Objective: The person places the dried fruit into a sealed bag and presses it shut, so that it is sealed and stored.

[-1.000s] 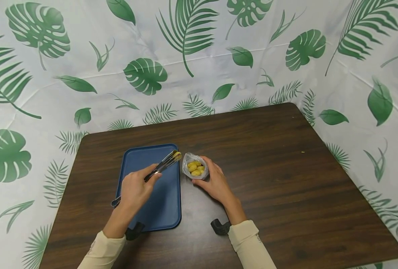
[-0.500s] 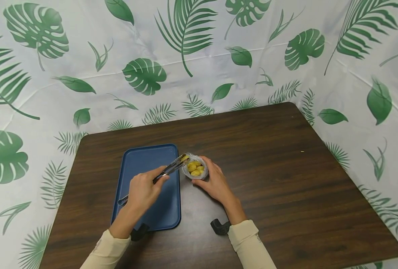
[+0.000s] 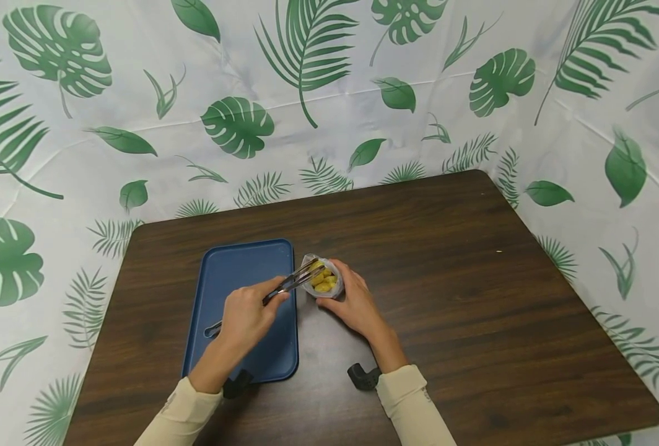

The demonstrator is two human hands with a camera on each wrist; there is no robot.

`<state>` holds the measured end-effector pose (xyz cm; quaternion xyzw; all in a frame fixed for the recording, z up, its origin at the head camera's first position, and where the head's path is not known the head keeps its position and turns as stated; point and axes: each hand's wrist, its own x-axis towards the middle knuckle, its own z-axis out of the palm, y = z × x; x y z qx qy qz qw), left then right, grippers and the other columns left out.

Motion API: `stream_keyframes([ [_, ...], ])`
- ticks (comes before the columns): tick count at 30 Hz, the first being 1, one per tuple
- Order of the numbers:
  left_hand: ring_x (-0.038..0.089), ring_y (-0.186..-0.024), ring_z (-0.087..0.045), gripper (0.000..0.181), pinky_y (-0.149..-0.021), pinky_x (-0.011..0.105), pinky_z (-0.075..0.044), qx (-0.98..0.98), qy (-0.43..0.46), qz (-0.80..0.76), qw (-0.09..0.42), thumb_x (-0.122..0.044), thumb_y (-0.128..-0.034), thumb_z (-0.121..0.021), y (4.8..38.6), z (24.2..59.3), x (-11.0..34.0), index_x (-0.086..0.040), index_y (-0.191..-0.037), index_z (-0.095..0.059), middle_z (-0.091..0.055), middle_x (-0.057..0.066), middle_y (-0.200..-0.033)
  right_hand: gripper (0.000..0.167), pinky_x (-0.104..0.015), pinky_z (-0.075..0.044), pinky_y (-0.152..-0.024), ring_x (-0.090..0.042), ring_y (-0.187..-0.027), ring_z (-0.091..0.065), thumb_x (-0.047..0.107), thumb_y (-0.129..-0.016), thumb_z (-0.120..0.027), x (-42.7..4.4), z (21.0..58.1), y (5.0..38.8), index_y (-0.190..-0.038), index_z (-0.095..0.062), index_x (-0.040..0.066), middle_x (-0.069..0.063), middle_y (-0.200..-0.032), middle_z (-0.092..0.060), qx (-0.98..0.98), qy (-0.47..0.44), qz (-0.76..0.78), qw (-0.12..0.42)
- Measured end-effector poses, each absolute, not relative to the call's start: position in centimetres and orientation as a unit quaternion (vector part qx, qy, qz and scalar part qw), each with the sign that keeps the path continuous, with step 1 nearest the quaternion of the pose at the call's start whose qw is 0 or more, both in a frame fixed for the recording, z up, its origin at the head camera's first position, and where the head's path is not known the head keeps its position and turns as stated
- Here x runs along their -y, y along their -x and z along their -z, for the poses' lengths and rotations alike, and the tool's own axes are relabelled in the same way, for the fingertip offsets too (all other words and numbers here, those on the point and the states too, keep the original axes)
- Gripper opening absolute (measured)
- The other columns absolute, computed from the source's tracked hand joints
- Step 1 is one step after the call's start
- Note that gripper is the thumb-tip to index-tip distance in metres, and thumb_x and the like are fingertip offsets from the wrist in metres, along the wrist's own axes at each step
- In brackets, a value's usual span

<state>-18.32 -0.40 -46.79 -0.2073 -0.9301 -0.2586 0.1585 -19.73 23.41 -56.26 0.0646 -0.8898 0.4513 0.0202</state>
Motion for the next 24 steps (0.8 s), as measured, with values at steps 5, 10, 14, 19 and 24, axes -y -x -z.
stream_keyframes([
  [5, 0.006, -0.047, -0.048, 0.034, -0.047, 0.025, -0.037, 0.930, 0.218, 0.255, 0.152, -0.027, -0.0893, -0.081, 18.37, 46.71, 0.32, -0.012, -0.119, -0.078, -0.081, 0.004, -0.098, 0.090, -0.070, -0.036, -0.111, -0.046, -0.142, -0.045, 0.043, -0.083, -0.086, -23.29, 56.22, 19.69, -0.157, -0.037, 0.030, -0.012, -0.152, -0.054, 0.888, -0.068, -0.454, 0.022],
  [10, 0.002, -0.047, -0.040, 0.041, -0.046, 0.023, -0.032, 0.934, 0.218, 0.250, 0.137, -0.028, -0.0909, -0.080, 18.33, 46.38, 0.40, -0.009, -0.126, -0.074, -0.081, 0.004, -0.103, 0.091, -0.070, -0.035, -0.112, -0.045, -0.143, -0.045, 0.041, -0.083, -0.087, -23.26, 56.16, 19.75, -0.157, -0.036, 0.030, -0.011, -0.152, -0.054, 0.886, -0.070, -0.457, 0.021],
  [14, 0.006, -0.050, -0.050, 0.041, -0.047, 0.024, -0.036, 0.934, 0.212, 0.252, 0.143, -0.027, -0.0900, -0.081, 18.33, 46.28, 0.57, -0.008, -0.126, -0.074, -0.081, 0.004, -0.104, 0.090, -0.070, -0.036, -0.111, -0.045, -0.142, -0.046, 0.042, -0.083, -0.087, -23.28, 56.20, 19.78, -0.157, -0.036, 0.030, -0.011, -0.151, -0.054, 0.888, -0.071, -0.454, 0.021],
  [19, 0.015, -0.060, -0.066, 0.043, -0.050, 0.031, -0.046, 0.932, 0.206, 0.254, 0.156, -0.029, -0.0885, -0.082, 18.34, 46.25, 0.83, -0.008, -0.125, -0.074, -0.081, 0.004, -0.104, 0.091, -0.070, -0.036, -0.111, -0.045, -0.142, -0.046, 0.042, -0.082, -0.087, -23.28, 56.17, 19.74, -0.157, -0.036, 0.029, -0.012, -0.150, -0.055, 0.890, -0.067, -0.451, 0.022],
  [24, 0.018, -0.065, -0.070, 0.044, -0.053, 0.036, -0.052, 0.932, 0.201, 0.254, 0.161, -0.030, -0.0890, -0.082, 18.33, 46.16, 1.05, -0.007, -0.126, -0.074, -0.081, 0.003, -0.105, 0.091, -0.070, -0.036, -0.111, -0.045, -0.142, -0.046, 0.042, -0.083, -0.087, -23.27, 56.18, 19.74, -0.157, -0.036, 0.027, -0.013, -0.151, -0.054, 0.891, -0.066, -0.449, 0.024],
])
